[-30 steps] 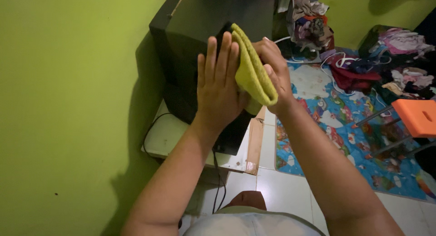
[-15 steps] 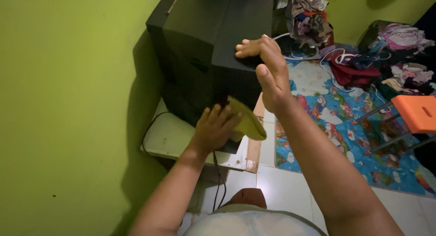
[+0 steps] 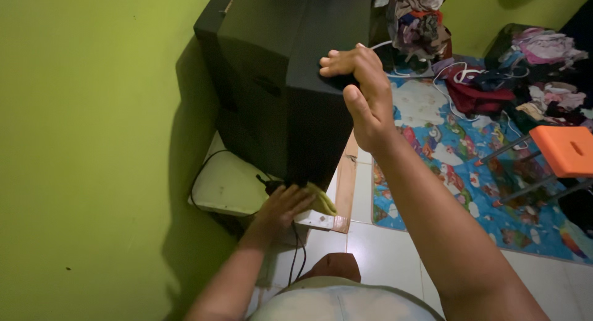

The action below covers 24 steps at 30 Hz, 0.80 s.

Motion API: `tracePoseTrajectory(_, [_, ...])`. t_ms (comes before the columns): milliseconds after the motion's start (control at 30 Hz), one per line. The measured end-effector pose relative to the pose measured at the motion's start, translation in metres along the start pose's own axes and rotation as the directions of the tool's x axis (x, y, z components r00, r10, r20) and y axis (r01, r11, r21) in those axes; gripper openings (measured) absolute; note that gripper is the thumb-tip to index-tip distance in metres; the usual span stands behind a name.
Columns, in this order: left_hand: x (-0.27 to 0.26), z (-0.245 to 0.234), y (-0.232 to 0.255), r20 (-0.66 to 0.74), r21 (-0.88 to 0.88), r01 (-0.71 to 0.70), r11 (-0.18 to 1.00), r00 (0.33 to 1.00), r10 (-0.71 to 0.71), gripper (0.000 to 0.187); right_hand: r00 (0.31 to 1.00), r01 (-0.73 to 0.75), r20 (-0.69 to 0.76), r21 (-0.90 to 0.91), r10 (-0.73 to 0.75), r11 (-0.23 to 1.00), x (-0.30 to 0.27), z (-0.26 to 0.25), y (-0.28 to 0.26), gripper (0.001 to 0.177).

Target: The person wipes the exterior surfaces of a black CRT television using a yellow cloth. They clean the top, front bezel, and side panels in a repetitive wiping motion throughout the clip.

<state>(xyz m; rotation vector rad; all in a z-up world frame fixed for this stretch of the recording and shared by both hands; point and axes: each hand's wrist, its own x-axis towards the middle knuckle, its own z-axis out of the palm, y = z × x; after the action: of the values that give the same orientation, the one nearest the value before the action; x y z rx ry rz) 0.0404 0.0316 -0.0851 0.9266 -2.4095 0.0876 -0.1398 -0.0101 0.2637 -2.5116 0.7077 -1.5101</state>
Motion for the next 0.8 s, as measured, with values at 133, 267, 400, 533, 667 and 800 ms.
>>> tracePoseTrajectory(133, [-0.021, 0.006, 0.007, -0.027, 0.279, 0.032, 0.96, 0.999, -0.025, 0.07, 1.0, -0.002, 0.001, -0.007, 0.002, 1.0, 0.0, 0.0, 0.0, 0.065])
tracePoseTrajectory(267, [-0.022, 0.021, 0.006, -0.146, 0.105, 0.065, 0.992, 0.988, -0.05, 0.066, 1.0, -0.002, 0.004, -0.006, 0.002, 1.0, 0.0, 0.0, 0.0, 0.064])
tracePoseTrajectory(400, [-0.022, 0.021, 0.01, -0.214, 0.311, 0.081, 0.947, 0.977, -0.013, 0.066, 1.0, 0.005, 0.006, -0.009, -0.005, 1.0, 0.001, 0.0, 0.002, 0.064])
tracePoseTrajectory(533, [-0.007, 0.023, 0.016, -0.263, 0.133, 0.173, 0.976, 0.955, -0.134, 0.058, 1.0, 0.007, 0.002, -0.003, -0.007, 1.0, 0.001, 0.0, 0.003, 0.063])
tracePoseTrajectory(667, [0.026, 0.012, 0.013, -0.298, 0.045, 0.261, 0.964, 0.925, -0.237, 0.055, 1.0, 0.004, -0.004, -0.026, -0.005, 1.0, -0.001, 0.0, 0.002, 0.062])
tracePoseTrajectory(800, [0.06, -0.023, 0.012, -0.409, 0.044, 0.217, 0.975, 0.894, -0.18, 0.064, 1.0, 0.003, -0.012, -0.02, -0.004, 1.0, 0.0, 0.001, 0.002, 0.063])
